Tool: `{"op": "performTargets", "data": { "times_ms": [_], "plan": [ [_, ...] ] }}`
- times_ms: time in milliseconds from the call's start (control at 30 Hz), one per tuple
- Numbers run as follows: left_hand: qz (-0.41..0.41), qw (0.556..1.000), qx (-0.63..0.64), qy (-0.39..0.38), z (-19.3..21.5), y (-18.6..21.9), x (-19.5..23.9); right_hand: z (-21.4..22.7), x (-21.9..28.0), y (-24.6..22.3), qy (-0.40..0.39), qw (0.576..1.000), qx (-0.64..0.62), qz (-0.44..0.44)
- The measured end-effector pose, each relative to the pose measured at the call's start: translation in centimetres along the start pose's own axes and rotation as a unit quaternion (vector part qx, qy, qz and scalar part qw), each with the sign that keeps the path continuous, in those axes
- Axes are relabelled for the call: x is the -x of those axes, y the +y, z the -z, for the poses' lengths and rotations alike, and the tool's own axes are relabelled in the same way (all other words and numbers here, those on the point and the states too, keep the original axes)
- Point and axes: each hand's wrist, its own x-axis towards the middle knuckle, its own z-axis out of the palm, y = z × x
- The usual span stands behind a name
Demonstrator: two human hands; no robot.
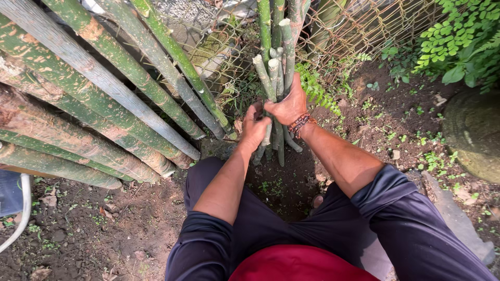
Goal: The person repeatedly picks up cut bamboo poles from a concrete floor and carries them to a wire fence, where they are stacked vertically. The person handles the poles by hand, moving them in small batches.
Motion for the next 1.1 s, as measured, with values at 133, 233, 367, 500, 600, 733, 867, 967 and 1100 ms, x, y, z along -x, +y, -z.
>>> {"op": "performTargets", "data": {
  "times_ms": [133, 233, 367, 500, 600, 733, 867, 967, 1100],
  "plan": [
    [-0.122, 0.948, 0.285, -0.077, 1.6, 1.3, -4.0, 1.2, 0.4, 0.1, -0.004, 0.995, -0.089, 0.05],
    [-0.117, 0.924, 0.335, -0.142, 2.2, 2.8, -7.3, 2.0, 0.9, 1.1, -0.008, 0.981, -0.195, 0.016],
    [-0.125, 0.95, 0.246, -0.145, 1.0, 4.3, -9.1, 4.5, 1.3, 3.3, 0.013, 0.98, -0.198, -0.034],
    [-0.137, 0.973, 0.175, -0.068, -1.2, 5.9, -9.0, 6.4, 1.3, 4.8, 0.033, 0.973, -0.221, -0.064],
    [-0.091, 0.994, 0.054, -0.003, -1.1, 6.7, -8.9, 6.7, 1.3, 5.6, 0.057, 0.977, -0.197, -0.052],
    [-0.172, 0.982, -0.074, -0.006, 0.5, 6.8, -7.3, 7.2, 1.6, 6.0, 0.007, 0.979, -0.194, -0.063],
    [-0.155, 0.987, -0.036, 0.004, 0.0, 7.5, -6.1, 8.2, 1.7, 4.9, -0.04, 0.981, -0.186, -0.038],
    [-0.181, 0.983, -0.002, 0.012, -0.9, 7.8, -5.7, 9.0, 1.9, 3.8, -0.075, 0.981, -0.181, -0.006],
    [-0.195, 0.98, -0.037, -0.009, -0.6, 8.1, -6.1, 9.2, 2.2, 2.6, -0.092, 0.976, -0.194, -0.017]
  ]
}}
